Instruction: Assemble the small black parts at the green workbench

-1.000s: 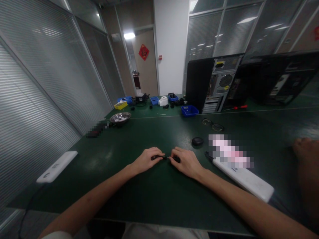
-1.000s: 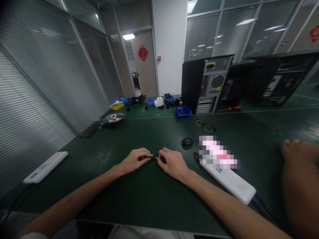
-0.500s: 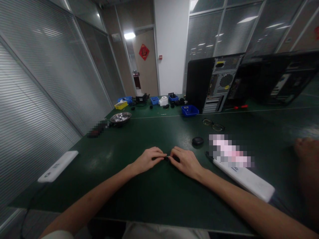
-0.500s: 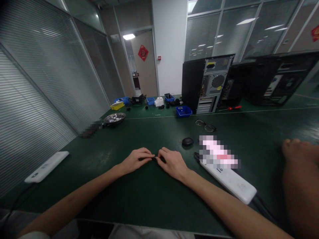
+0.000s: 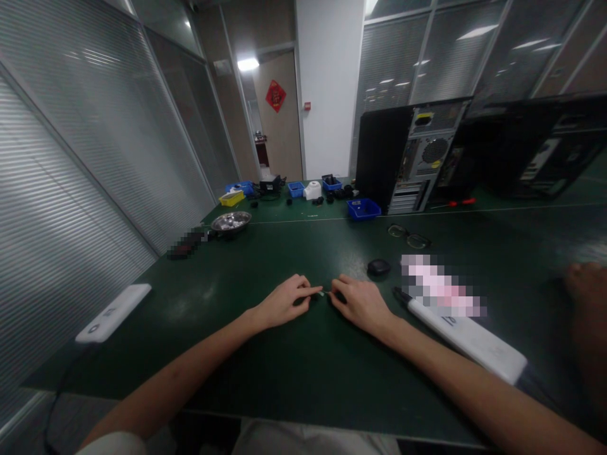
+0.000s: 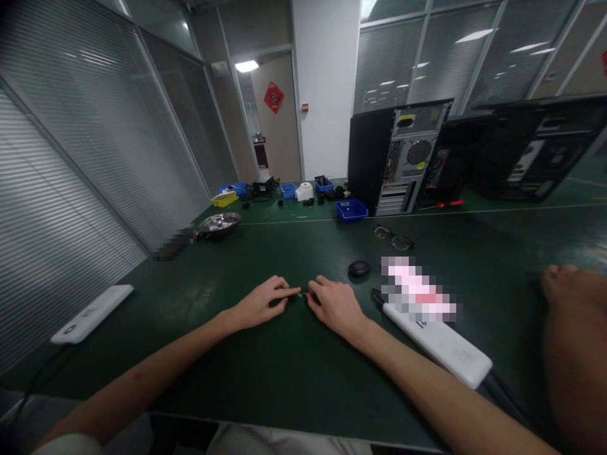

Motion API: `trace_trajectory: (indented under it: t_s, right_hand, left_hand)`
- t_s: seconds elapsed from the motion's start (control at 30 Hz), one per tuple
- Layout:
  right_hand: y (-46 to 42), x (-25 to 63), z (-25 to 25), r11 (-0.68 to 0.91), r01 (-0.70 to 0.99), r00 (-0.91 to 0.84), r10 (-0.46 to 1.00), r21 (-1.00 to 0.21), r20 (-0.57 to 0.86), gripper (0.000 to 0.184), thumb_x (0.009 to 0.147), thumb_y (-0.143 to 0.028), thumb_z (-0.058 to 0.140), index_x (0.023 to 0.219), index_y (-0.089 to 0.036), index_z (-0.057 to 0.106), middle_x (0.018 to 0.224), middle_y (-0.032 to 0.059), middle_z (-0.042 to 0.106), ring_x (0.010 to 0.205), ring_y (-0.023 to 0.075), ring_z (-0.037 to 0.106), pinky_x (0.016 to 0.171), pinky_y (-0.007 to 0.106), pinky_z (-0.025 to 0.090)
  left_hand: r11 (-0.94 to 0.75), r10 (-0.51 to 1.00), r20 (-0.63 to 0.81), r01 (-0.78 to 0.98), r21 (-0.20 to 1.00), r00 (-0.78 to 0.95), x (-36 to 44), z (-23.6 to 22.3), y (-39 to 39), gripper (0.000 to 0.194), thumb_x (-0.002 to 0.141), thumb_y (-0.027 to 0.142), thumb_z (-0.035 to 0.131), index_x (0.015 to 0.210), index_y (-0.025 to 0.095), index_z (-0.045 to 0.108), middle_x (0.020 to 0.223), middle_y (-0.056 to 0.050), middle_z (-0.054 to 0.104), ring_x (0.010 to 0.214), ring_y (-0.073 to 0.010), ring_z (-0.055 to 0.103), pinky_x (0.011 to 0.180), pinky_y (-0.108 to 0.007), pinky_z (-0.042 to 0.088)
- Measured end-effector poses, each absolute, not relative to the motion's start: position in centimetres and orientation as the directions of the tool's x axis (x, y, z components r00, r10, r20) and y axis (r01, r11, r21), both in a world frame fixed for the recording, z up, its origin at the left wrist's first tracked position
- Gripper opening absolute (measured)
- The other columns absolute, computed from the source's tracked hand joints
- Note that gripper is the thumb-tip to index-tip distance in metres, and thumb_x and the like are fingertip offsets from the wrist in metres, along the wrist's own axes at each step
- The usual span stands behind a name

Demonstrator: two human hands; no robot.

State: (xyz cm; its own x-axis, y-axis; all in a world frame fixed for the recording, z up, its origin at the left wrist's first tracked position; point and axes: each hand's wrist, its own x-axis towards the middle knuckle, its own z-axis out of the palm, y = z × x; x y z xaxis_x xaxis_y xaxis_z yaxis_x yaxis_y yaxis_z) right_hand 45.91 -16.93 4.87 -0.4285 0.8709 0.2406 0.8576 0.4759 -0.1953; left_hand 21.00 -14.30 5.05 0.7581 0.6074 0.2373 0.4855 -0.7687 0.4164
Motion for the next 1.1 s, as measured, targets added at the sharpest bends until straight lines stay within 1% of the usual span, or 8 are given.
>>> trace_trajectory:
  t_s: [0.17, 0.3, 0.4, 0.53, 0.63, 0.77, 0.97, 1.1]
  right_hand:
    - [-16.8, 46.3, 4.8, 0.426, 0.886, -0.381, 0.893, -0.181, 0.238, 0.021, 0.100, -0.038, 0.048, 0.093, -0.023, 0.062, 0.094, 0.0020, 0.064, 0.073, 0.0148, 0.060, 0.059, 0.028, 0.029]
    - [-16.7, 46.4, 4.7, 0.386, 0.899, -0.338, 0.912, -0.205, 0.234, 0.022, 0.100, -0.039, 0.048, 0.093, -0.023, 0.061, 0.094, 0.0022, 0.064, 0.074, 0.0151, 0.060, 0.059, 0.027, 0.029]
    - [-16.7, 46.3, 4.7, 0.374, 0.900, -0.326, 0.918, -0.223, 0.225, 0.022, 0.100, -0.039, 0.049, 0.092, -0.023, 0.062, 0.094, 0.0025, 0.064, 0.075, 0.0150, 0.060, 0.059, 0.027, 0.028]
    - [-16.7, 46.3, 4.7, 0.372, 0.898, -0.324, 0.920, -0.233, 0.221, 0.021, 0.099, -0.039, 0.049, 0.093, -0.023, 0.062, 0.094, 0.0021, 0.064, 0.074, 0.0144, 0.060, 0.059, 0.027, 0.028]
    - [-16.7, 46.4, 4.7, 0.369, 0.898, -0.322, 0.922, -0.238, 0.215, 0.021, 0.099, -0.039, 0.050, 0.093, -0.023, 0.062, 0.095, 0.0018, 0.064, 0.074, 0.0141, 0.059, 0.059, 0.027, 0.029]
    - [-16.6, 46.6, 4.7, 0.377, 0.889, -0.330, 0.921, -0.261, 0.205, 0.022, 0.099, -0.039, 0.049, 0.094, -0.023, 0.063, 0.095, 0.0018, 0.064, 0.074, 0.0138, 0.060, 0.058, 0.026, 0.030]
    - [-16.7, 46.5, 5.0, 0.363, 0.893, -0.324, 0.929, -0.265, 0.180, 0.022, 0.099, -0.039, 0.050, 0.095, -0.023, 0.064, 0.096, 0.0027, 0.065, 0.076, 0.0145, 0.060, 0.059, 0.025, 0.031]
    - [-16.7, 46.4, 4.8, 0.366, 0.897, -0.323, 0.926, -0.246, 0.197, 0.022, 0.099, -0.039, 0.050, 0.094, -0.023, 0.064, 0.096, 0.0026, 0.065, 0.076, 0.0146, 0.060, 0.059, 0.026, 0.031]
  left_hand:
    - [-0.746, 0.620, 0.238, 0.469, 0.473, 0.747, 20.9, 5.7, -14.5, 0.043, 0.098, 0.021, 0.054, 0.140, 0.027, 0.056, 0.116, -0.007, 0.061, 0.107, -0.0197, 0.056, 0.094, -0.035, 0.048]
    - [-0.773, 0.575, 0.265, 0.408, 0.485, 0.774, 21.4, 5.8, -14.4, 0.031, 0.099, 0.021, 0.053, 0.128, 0.026, 0.063, 0.127, -0.006, 0.062, 0.120, -0.0200, 0.054, 0.104, -0.038, 0.045]
    - [-0.790, 0.553, 0.258, 0.400, 0.465, 0.793, 21.8, 5.5, -14.0, 0.030, 0.101, 0.022, 0.050, 0.129, 0.027, 0.062, 0.132, -0.005, 0.062, 0.125, -0.0193, 0.053, 0.108, -0.039, 0.042]
    - [-0.765, 0.592, 0.241, 0.443, 0.467, 0.769, 20.7, 5.0, -12.8, 0.031, 0.102, 0.025, 0.050, 0.131, 0.027, 0.060, 0.126, -0.004, 0.065, 0.118, -0.0182, 0.057, 0.104, -0.037, 0.045]
    - [-0.693, 0.699, 0.280, 0.525, 0.494, 0.658, 18.1, 4.5, -10.5, 0.035, 0.100, 0.026, 0.053, 0.134, 0.026, 0.059, 0.125, -0.006, 0.065, 0.110, -0.0185, 0.061, 0.094, -0.035, 0.050]
    - [-0.513, 0.856, 0.333, 0.725, 0.459, 0.394, 11.7, 3.5, -6.4, 0.034, 0.096, 0.026, 0.056, 0.128, 0.022, 0.065, 0.118, -0.007, 0.067, 0.091, -0.0180, 0.064, 0.081, -0.032, 0.053]
    - [-0.152, 0.904, 0.426, 0.947, 0.283, 0.018, 1.9, 2.4, -3.0, 0.028, 0.092, 0.020, 0.054, 0.110, 0.019, 0.075, 0.116, -0.008, 0.068, 0.105, -0.0232, 0.065, 0.098, -0.035, 0.049]
    - [-0.049, 0.901, 0.433, 0.990, 0.132, -0.013, 0.0, 2.2, -2.8, 0.033, 0.092, 0.019, 0.050, 0.117, 0.019, 0.073, 0.115, -0.011, 0.067, 0.105, -0.0262, 0.064, 0.097, -0.037, 0.049]
